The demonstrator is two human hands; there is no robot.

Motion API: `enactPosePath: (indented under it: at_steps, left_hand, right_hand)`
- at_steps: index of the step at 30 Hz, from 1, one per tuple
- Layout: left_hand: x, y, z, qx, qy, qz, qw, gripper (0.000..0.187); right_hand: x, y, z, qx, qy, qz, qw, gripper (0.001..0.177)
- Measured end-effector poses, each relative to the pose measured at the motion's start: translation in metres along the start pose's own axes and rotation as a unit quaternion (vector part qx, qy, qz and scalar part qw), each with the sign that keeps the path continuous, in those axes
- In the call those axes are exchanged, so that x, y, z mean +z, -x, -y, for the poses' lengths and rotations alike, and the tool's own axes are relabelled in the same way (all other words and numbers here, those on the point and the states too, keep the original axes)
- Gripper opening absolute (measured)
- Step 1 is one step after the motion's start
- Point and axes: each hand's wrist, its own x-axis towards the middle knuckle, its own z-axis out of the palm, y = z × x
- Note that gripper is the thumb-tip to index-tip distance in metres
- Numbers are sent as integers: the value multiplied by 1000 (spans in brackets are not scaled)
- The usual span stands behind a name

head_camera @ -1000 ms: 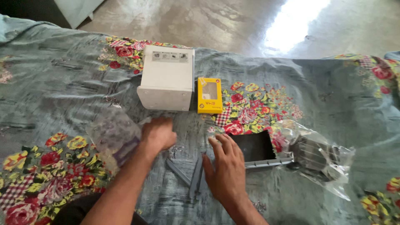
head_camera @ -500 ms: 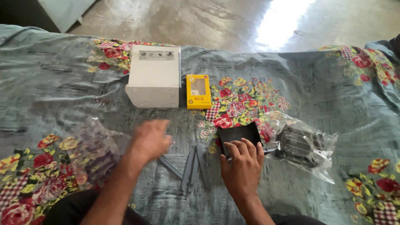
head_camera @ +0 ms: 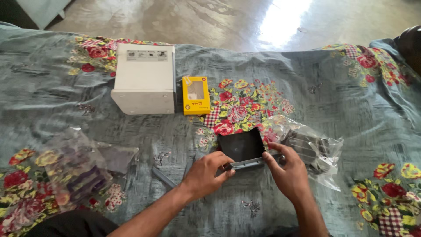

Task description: The person unboxes a small white electronic device and begins assembling its components. They remove a black frame and several grey plastic bars from packaging, then insert the bars into the frame to form a grate-like structure.

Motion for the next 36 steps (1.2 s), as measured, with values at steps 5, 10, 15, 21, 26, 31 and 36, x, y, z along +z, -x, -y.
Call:
enactPosePath:
  at_steps: [5,10,15,21,26,31,36]
  left_hand:
    - [-12,-13,3,-13,27,-33,999,22]
    - [-35,-28,15,-77,250,-126,957,26]
    - [-33,-30,29,-151,310,-140,928,26]
    - [-33,-34,38,-158,336,-149,916,31]
    - [-36,-34,32,-170,328,-147,918,33]
    - [-41,-31,26,-184,286,-138,930,36]
    - [-41,-32,28,-124,301,-175,929,35]
  right_hand:
    - [14,-8,-13,172,-262,-40,949,38]
    - [12,-8,-10,151,-399,-30,904,39]
    - [28,-8,-3,125,-384,53,913,54]
    - [33,-10,-7,165,-390,49,905,56]
    - [34,-10,-5,165,-398,46,901,55]
    - [30,-9,-1,170,-371,50,911,56]
    - [30,-5,0,99,-437,58,892,62]
